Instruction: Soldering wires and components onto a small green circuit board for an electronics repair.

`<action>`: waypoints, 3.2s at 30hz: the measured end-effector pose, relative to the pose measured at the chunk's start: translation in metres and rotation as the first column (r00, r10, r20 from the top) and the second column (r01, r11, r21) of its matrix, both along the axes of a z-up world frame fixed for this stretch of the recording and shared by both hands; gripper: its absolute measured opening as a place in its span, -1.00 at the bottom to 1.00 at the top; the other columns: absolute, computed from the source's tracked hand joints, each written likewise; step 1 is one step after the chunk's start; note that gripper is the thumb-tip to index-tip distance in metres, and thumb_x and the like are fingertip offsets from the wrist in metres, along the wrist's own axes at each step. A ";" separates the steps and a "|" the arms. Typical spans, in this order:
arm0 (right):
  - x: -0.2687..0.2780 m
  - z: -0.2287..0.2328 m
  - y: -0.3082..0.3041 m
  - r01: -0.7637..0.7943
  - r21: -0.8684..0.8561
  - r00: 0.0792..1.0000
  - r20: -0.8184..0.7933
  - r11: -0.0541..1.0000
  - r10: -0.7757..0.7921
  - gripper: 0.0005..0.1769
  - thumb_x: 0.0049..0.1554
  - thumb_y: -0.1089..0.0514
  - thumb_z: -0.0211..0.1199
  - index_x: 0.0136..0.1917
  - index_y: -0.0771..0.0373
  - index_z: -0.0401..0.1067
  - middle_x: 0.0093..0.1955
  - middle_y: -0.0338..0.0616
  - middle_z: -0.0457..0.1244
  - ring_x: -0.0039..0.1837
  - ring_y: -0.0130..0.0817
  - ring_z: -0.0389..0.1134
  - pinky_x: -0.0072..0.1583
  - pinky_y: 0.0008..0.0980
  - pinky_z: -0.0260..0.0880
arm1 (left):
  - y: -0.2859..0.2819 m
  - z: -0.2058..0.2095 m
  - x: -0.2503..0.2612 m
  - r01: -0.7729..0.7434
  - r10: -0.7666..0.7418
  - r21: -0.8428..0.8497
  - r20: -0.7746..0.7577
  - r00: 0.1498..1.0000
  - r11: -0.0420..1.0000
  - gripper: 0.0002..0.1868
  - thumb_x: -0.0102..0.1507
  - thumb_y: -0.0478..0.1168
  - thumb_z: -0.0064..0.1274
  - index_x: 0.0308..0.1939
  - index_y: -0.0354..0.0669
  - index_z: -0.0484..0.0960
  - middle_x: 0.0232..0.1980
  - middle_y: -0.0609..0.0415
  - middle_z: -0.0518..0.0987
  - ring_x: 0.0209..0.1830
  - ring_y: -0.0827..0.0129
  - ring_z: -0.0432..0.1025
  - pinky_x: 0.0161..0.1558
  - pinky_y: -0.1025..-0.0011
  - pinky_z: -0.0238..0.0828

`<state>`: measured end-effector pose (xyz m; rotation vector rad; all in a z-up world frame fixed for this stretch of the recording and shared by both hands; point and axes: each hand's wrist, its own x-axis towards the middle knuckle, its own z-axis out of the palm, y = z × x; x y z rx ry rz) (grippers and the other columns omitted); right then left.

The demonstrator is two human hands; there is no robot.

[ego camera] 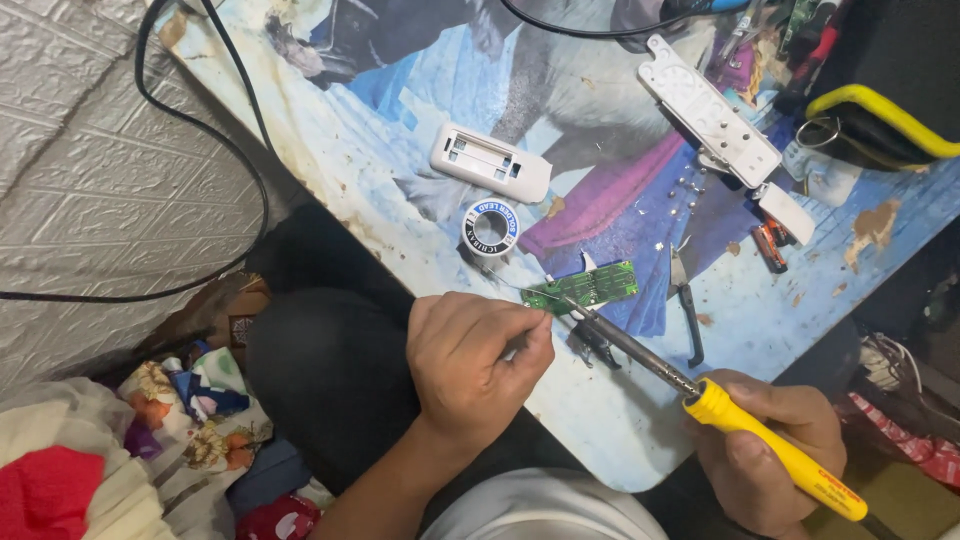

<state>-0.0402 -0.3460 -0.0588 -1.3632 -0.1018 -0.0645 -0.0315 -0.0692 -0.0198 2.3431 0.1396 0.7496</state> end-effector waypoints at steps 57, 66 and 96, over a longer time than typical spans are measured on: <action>-0.001 -0.016 -0.002 0.050 -0.042 0.999 0.019 0.998 -0.049 -0.50 0.23 0.01 0.38 0.25 0.44 0.46 0.07 0.29 0.46 -0.13 -0.12 0.57 0.10 -0.35 0.70 | 0.000 -0.004 0.001 -0.028 0.028 0.035 0.010 1.000 0.999 -0.89 0.34 -0.24 0.32 -0.30 0.07 0.76 -0.33 0.34 0.71 -0.32 0.38 0.57 -0.16 0.29 0.30; -0.001 -0.009 0.003 0.052 -0.091 0.998 0.023 0.994 -0.050 -0.52 0.28 -0.03 0.36 0.29 0.37 0.47 0.05 0.30 0.44 -0.28 -0.26 0.44 -0.08 -0.48 0.52 | -0.001 -0.004 0.001 -0.032 0.031 0.031 0.008 0.999 0.999 -0.88 0.32 -0.27 0.32 -0.31 0.06 0.76 -0.34 0.34 0.69 -0.33 0.36 0.54 -0.17 0.27 0.31; 0.017 -0.025 -0.069 -0.118 0.848 0.474 -0.408 0.516 0.780 -0.63 0.39 0.04 0.07 0.06 0.47 0.33 -0.30 0.05 0.19 -0.44 -0.13 0.16 -0.34 -0.18 0.29 | 0.001 0.009 -0.012 0.024 -0.022 0.024 -0.070 0.997 0.999 -0.93 0.38 -0.21 0.27 -0.22 0.04 0.77 -0.24 0.29 0.76 -0.23 0.36 0.64 -0.08 0.27 0.36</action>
